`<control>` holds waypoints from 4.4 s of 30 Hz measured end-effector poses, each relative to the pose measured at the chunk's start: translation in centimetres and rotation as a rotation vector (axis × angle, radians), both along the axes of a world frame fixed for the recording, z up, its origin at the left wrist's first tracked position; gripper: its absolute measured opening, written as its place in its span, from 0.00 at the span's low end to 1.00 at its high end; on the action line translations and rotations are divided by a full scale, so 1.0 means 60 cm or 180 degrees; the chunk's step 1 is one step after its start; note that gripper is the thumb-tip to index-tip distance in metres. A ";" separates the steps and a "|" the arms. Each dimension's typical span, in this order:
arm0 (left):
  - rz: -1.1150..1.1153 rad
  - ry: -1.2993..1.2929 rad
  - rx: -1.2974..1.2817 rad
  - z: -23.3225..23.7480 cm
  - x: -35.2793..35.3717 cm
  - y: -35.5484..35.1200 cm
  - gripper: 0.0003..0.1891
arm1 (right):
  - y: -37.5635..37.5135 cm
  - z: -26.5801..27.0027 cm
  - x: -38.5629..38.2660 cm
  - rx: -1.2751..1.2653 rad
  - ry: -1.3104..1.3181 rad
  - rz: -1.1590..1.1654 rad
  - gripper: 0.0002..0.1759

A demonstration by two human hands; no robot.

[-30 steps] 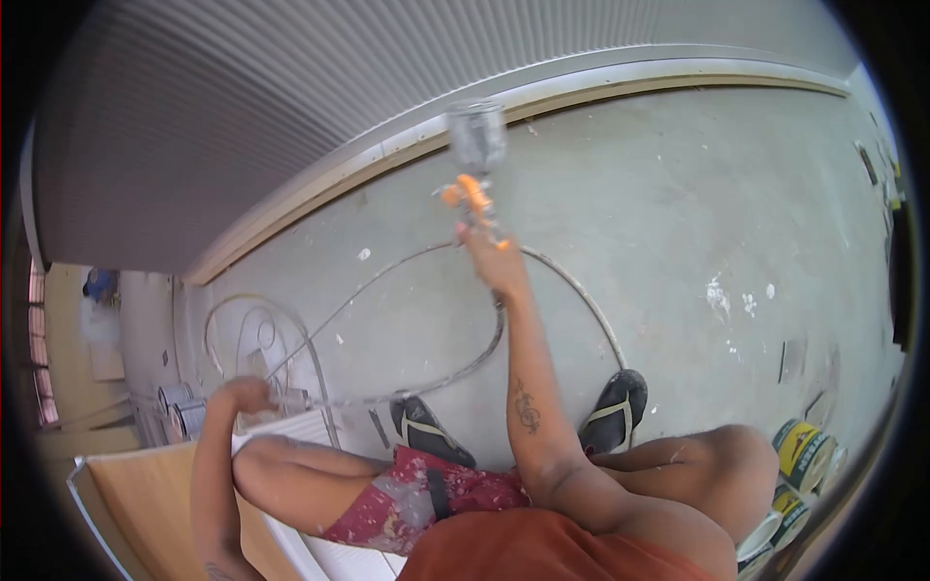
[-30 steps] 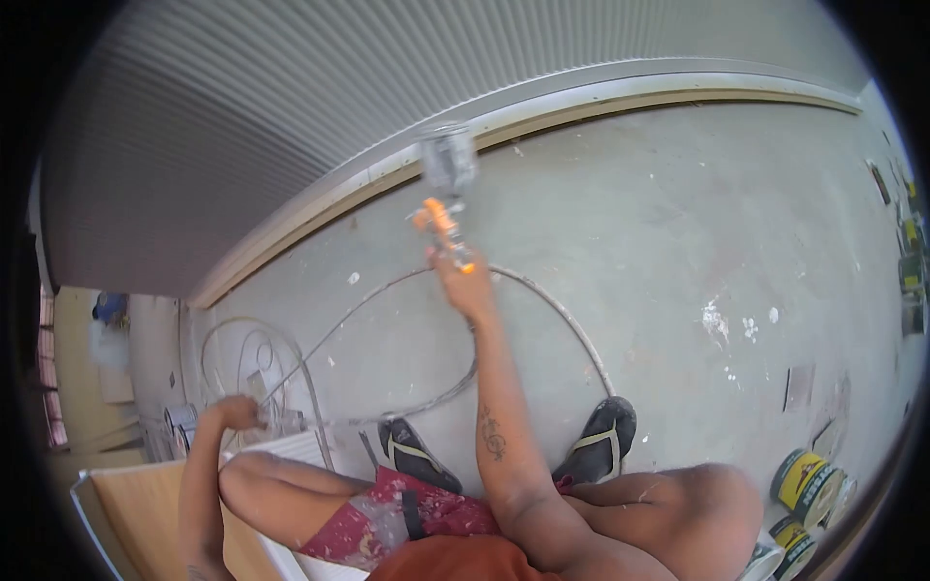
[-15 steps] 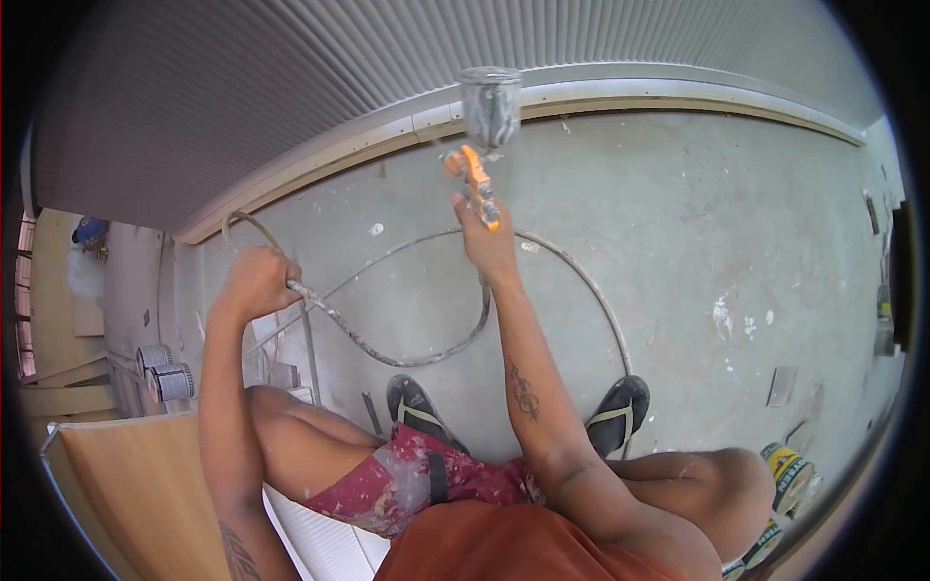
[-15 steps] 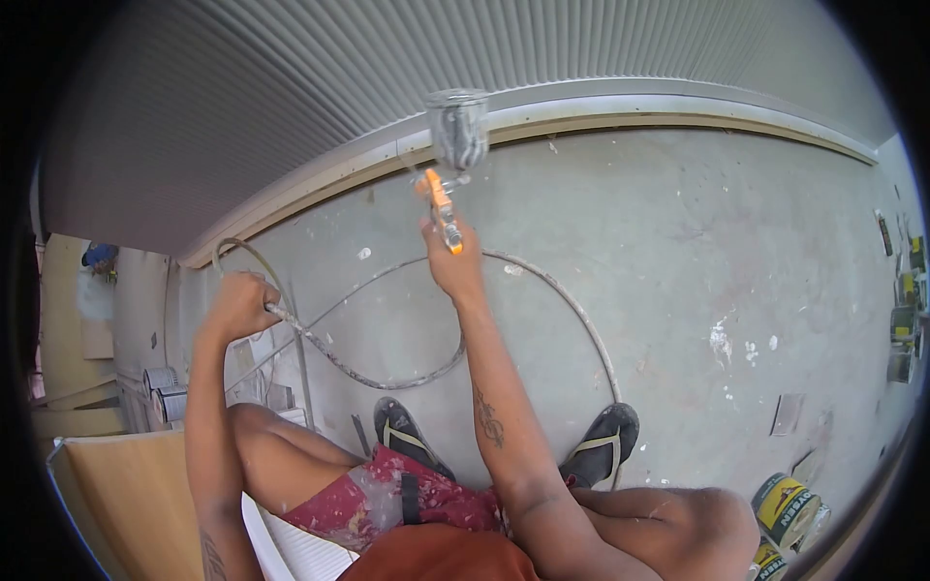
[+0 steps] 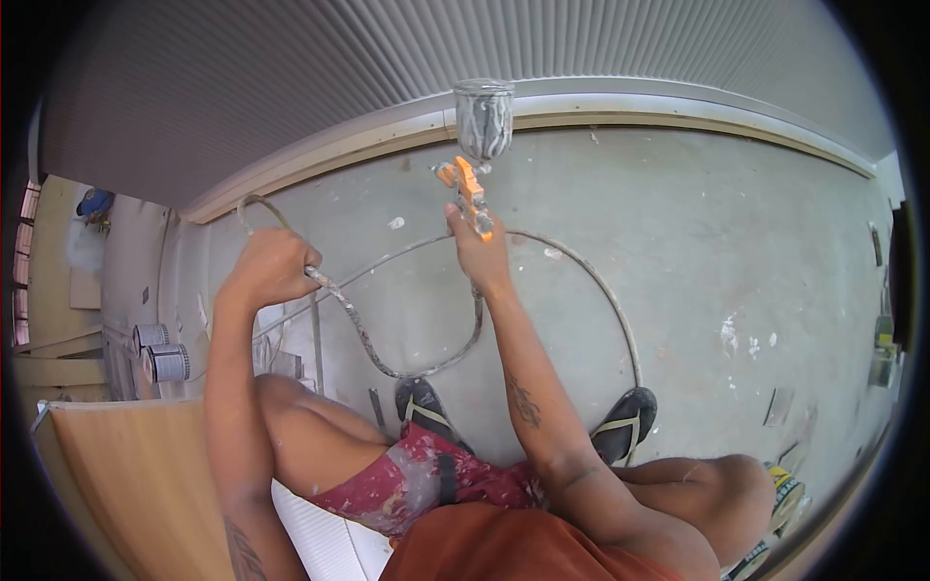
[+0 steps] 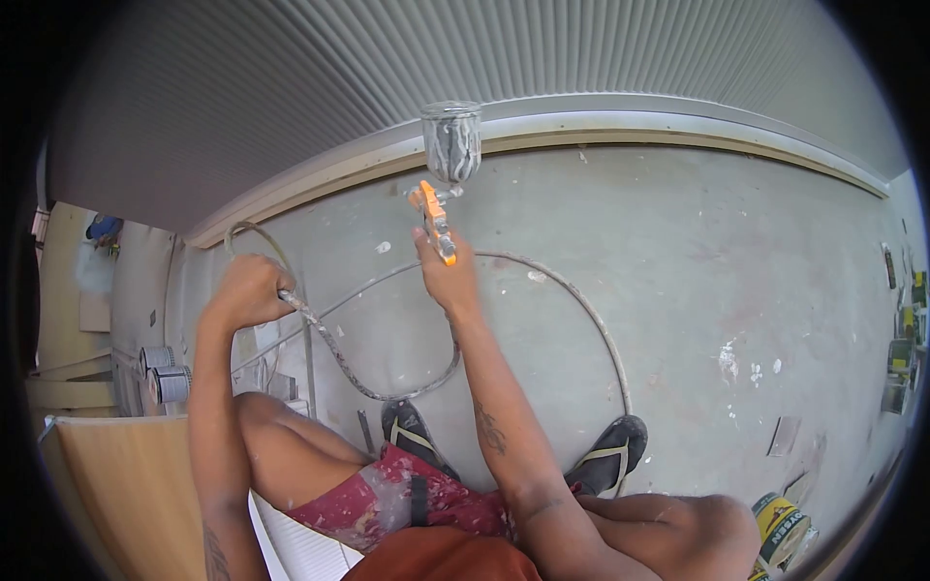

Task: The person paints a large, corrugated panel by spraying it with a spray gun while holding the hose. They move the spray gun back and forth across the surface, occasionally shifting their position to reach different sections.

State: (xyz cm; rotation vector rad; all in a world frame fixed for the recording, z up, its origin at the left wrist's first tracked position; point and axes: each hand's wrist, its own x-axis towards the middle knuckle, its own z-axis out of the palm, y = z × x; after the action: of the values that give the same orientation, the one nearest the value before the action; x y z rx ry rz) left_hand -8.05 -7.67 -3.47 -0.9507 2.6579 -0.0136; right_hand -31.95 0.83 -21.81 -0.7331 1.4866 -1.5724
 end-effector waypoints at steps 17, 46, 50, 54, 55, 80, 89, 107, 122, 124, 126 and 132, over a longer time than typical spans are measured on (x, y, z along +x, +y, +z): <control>0.0049 0.0010 0.0013 0.021 -0.046 0.014 0.12 | 0.028 -0.009 -0.277 -0.0170 -0.0129 -0.1961 0.17; 0.0337 0.0340 0.0148 0.024 -0.079 0.027 0.15 | 0.162 -0.003 -0.460 -0.0231 -0.0418 -0.2227 0.15; 0.0062 0.0460 0.0017 0.028 -0.067 0.024 0.16 | 0.151 0.009 -0.347 0.0095 -0.0736 -0.1323 0.12; -0.0091 0.0570 -0.0062 0.026 -0.051 0.013 0.17 | 0.115 -0.009 -0.242 -0.0012 -0.0449 -0.0795 0.12; -0.0144 0.0568 -0.0043 0.026 -0.047 0.012 0.18 | 0.110 0.005 -0.215 -0.0060 -0.0492 -0.0545 0.15; 0.0177 0.0517 0.0029 0.035 -0.038 0.030 0.20 | 0.130 0.073 -0.360 -0.0371 -0.0643 -0.2259 0.19; 0.0349 0.0599 -0.0079 0.041 -0.049 0.040 0.15 | 0.128 0.041 -0.401 -0.0684 0.0123 -0.2744 0.19; 0.0238 0.0659 -0.0038 0.047 -0.026 0.023 0.22 | 0.063 0.058 -0.196 -0.0221 0.0036 -0.0327 0.19; 0.0484 0.0568 -0.0084 0.052 -0.037 0.036 0.12 | 0.097 0.070 -0.409 -0.0893 0.0899 -0.2959 0.15; 0.0370 0.0566 -0.0133 0.045 -0.032 0.030 0.12 | 0.091 0.065 -0.364 -0.0853 0.0808 -0.2377 0.17; 0.0287 0.0542 -0.0181 0.050 -0.028 0.027 0.12 | 0.080 0.060 -0.306 -0.0748 0.0544 -0.1727 0.15; 0.0389 0.0424 -0.0011 0.051 -0.028 0.023 0.13 | 0.056 0.090 -0.168 -0.0754 0.0129 0.0137 0.17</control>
State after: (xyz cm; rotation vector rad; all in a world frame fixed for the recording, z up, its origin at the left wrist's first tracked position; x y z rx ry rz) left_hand -9.76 -6.26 -0.40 -1.1509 2.7145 0.0754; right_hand -42.04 4.20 -16.42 -0.9302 1.3171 -1.7280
